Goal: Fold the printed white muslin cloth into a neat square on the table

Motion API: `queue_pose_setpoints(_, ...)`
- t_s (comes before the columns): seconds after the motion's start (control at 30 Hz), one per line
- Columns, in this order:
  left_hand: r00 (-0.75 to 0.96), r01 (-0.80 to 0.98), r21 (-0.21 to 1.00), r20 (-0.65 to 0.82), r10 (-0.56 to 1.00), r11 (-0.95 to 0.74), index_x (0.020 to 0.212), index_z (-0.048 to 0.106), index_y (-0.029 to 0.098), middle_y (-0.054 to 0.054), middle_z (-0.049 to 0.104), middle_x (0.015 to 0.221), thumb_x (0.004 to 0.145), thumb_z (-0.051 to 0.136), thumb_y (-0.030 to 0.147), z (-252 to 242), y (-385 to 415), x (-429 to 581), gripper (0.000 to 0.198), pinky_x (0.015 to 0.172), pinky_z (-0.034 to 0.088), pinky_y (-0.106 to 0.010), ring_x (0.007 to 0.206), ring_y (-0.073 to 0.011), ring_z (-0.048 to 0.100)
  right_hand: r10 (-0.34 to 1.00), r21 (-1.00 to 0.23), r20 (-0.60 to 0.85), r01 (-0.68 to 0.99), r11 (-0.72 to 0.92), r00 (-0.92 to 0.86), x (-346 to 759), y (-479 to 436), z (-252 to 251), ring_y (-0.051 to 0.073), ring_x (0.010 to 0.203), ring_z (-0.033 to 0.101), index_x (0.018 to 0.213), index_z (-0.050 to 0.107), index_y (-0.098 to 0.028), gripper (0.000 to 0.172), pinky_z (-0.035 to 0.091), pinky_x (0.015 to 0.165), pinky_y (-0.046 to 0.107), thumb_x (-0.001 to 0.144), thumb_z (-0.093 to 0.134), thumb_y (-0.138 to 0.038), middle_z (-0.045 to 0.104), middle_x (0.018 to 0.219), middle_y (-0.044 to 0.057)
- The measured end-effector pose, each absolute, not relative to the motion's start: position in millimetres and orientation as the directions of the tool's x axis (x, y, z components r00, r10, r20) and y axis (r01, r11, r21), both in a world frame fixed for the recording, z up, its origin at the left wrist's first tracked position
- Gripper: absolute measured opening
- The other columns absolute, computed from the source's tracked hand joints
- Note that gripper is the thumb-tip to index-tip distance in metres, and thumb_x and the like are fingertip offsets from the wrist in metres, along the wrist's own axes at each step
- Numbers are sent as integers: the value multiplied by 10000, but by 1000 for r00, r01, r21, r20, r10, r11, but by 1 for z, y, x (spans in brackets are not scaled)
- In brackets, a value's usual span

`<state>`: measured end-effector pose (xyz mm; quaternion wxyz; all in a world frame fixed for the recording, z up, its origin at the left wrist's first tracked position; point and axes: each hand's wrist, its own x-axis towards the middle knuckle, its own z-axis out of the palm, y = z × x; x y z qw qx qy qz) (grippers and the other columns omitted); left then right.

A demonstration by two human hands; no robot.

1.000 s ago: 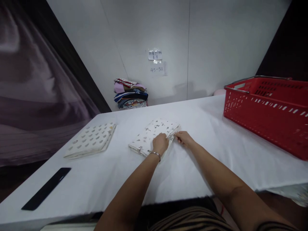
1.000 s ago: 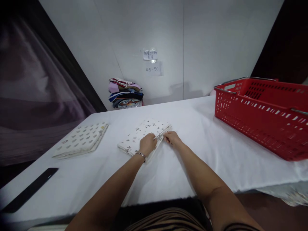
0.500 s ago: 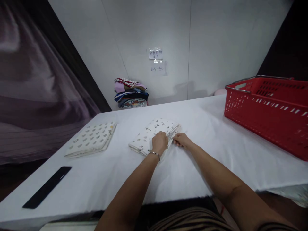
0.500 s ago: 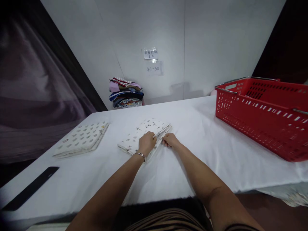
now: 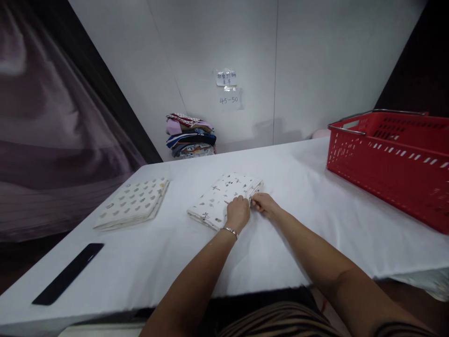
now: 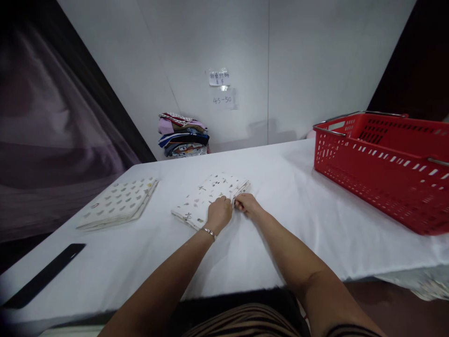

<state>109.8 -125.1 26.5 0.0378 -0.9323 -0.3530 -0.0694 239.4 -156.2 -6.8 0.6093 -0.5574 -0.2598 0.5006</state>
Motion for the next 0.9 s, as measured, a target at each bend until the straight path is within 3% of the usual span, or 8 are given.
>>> queue_pose_setpoints(0.13,704,698,20,162,691,-716,993,591,152,-98,574,992,898,433,398,29,-129,109,308,773,444,-331,971,-227,534,907,-939,-224,-328,-103,357,239,-157,-6,40,331,340,528,472,-172,199,154,318,185,682,583,-230,480,420,-43)
queue_pose_setpoints(0.3,682,725,5,138,718,-689,977,585,160,-93,578,1000,914,378,230,35,-119,109,228,761,445,-320,952,-204,548,895,-938,-257,-317,-140,364,241,-160,-2,32,331,361,582,499,-163,167,162,311,168,720,585,-203,509,458,-46)
queue_pose_setpoints(0.57,710,702,-60,132,691,-710,1000,582,160,-92,561,1002,908,369,184,34,-108,107,233,745,453,-314,957,-204,530,835,-917,-386,-266,-298,392,254,-159,-4,38,306,392,581,509,-152,203,200,274,158,766,594,-150,541,437,-28)
queue_pose_setpoints(0.9,746,665,-66,124,655,-744,992,580,156,-104,550,1002,898,355,122,32,-112,107,247,750,439,-323,975,-211,518,851,-917,-394,-209,-339,348,250,-155,-5,43,304,415,581,557,-140,216,255,273,158,786,611,-178,598,465,0)
